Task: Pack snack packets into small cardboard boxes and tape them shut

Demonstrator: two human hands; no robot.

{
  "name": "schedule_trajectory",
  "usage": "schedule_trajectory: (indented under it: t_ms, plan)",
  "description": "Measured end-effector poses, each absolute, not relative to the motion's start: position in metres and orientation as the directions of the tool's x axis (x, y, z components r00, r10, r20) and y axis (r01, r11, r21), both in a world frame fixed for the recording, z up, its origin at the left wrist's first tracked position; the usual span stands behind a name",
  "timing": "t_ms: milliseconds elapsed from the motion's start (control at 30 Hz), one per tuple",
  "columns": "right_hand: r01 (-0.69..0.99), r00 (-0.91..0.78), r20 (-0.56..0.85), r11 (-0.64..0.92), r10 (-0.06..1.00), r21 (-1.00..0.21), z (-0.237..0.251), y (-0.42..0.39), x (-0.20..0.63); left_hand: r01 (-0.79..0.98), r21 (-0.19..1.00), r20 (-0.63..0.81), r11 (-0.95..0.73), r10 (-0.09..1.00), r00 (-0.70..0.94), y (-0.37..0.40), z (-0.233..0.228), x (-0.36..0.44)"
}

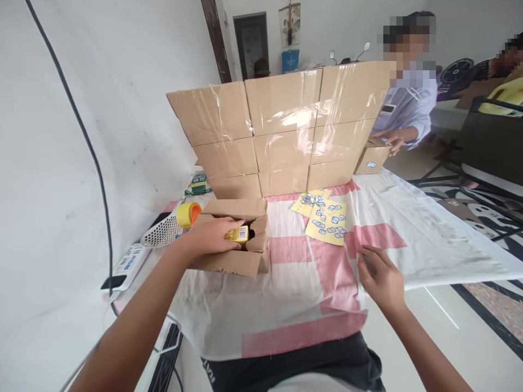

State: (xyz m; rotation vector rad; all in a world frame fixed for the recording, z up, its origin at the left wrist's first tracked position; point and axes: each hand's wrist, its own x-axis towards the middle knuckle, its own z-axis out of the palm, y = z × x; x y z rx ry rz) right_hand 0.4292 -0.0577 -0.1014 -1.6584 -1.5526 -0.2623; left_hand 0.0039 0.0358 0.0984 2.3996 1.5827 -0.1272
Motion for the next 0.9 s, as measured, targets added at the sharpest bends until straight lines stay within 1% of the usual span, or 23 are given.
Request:
schedule_trajectory:
  t_ms: [67,133,167,200,267,300,333,367,433,467,500,533,567,633,700,767,833,900]
  plan:
    - [0.9,0.209,0.652,0.118,0.729,-0.42,-0.101,-0.058,0.431,0.905,0.187,-0.021,-0.382,0.919,0.393,0.029,0.106,-0.01]
    - [0.898,0.162,0.671,0.173,0.724,-0.404,-0.097,-0.057,0.429,0.932,0.2,0.177,-0.304,0.946,0.27,0.019,0.113,-0.028]
    - [0.894,0.12,0.679,0.219,0.724,-0.391,-0.092,-0.057,0.426,0.948,0.219,0.208,-0.233,0.96,0.188,0.015,0.115,-0.037]
    - [0.883,0.071,0.684,0.274,0.726,-0.382,-0.085,-0.056,0.42,0.957,0.245,0.178,-0.153,0.978,0.11,0.012,0.115,-0.045]
    - [0.825,-0.031,0.661,0.393,0.75,-0.407,-0.065,-0.051,0.4,0.957,0.291,0.002,-0.001,1.0,0.0,0.008,0.109,-0.059]
    - [0.773,-0.071,0.635,0.445,0.769,-0.452,-0.054,-0.046,0.386,0.953,0.302,-0.093,0.034,0.996,-0.007,0.006,0.104,-0.063]
    - [0.706,-0.106,0.591,0.479,0.8,-0.522,-0.043,-0.039,0.369,0.949,0.312,-0.155,0.042,0.988,0.007,0.004,0.097,-0.067]
    - [0.622,-0.13,0.54,0.493,0.832,-0.609,-0.032,-0.029,0.351,0.943,0.33,-0.177,0.031,0.984,0.03,0.0,0.09,-0.068]
    - [0.405,-0.149,0.405,0.429,0.902,-0.807,-0.013,-0.001,0.313,0.92,0.389,-0.124,-0.039,0.988,0.094,-0.011,0.075,-0.068]
    - [0.259,-0.176,0.319,0.357,0.931,-0.897,-0.006,0.016,0.294,0.905,0.417,-0.074,-0.087,0.989,0.129,-0.019,0.067,-0.067]
    - [0.119,-0.202,0.246,0.273,0.948,-0.955,-0.001,0.034,0.278,0.891,0.435,-0.027,-0.132,0.987,0.159,-0.027,0.06,-0.064]
    - [0.016,-0.202,0.202,0.21,0.958,-0.978,0.003,0.05,0.265,0.877,0.448,0.013,-0.172,0.983,0.186,-0.035,0.054,-0.06]
    - [-0.067,-0.17,0.2,0.191,0.965,-0.979,0.005,0.065,0.255,0.863,0.465,0.045,-0.198,0.979,0.201,-0.042,0.048,-0.056]
    - [-0.198,-0.168,0.275,0.241,0.947,-0.95,0.007,0.086,0.247,0.835,0.519,0.099,-0.182,0.983,0.153,-0.051,0.038,-0.046]
    - [-0.251,-0.24,0.404,0.345,0.883,-0.904,0.006,0.093,0.251,0.801,0.592,0.146,-0.084,0.989,-0.003,-0.052,0.033,-0.035]
    - [-0.217,-0.368,0.489,0.438,0.791,-0.872,0.004,0.09,0.263,0.789,0.613,0.17,0.037,0.969,-0.177,-0.048,0.033,-0.025]
    - [-0.162,-0.438,0.519,0.503,0.734,-0.849,0.003,0.085,0.274,0.828,0.55,0.229,0.107,0.934,-0.273,-0.041,0.037,-0.014]
    - [-0.122,-0.445,0.522,0.528,0.728,-0.84,0.001,0.081,0.28,0.906,0.414,0.378,0.087,0.889,-0.258,-0.034,0.04,-0.002]
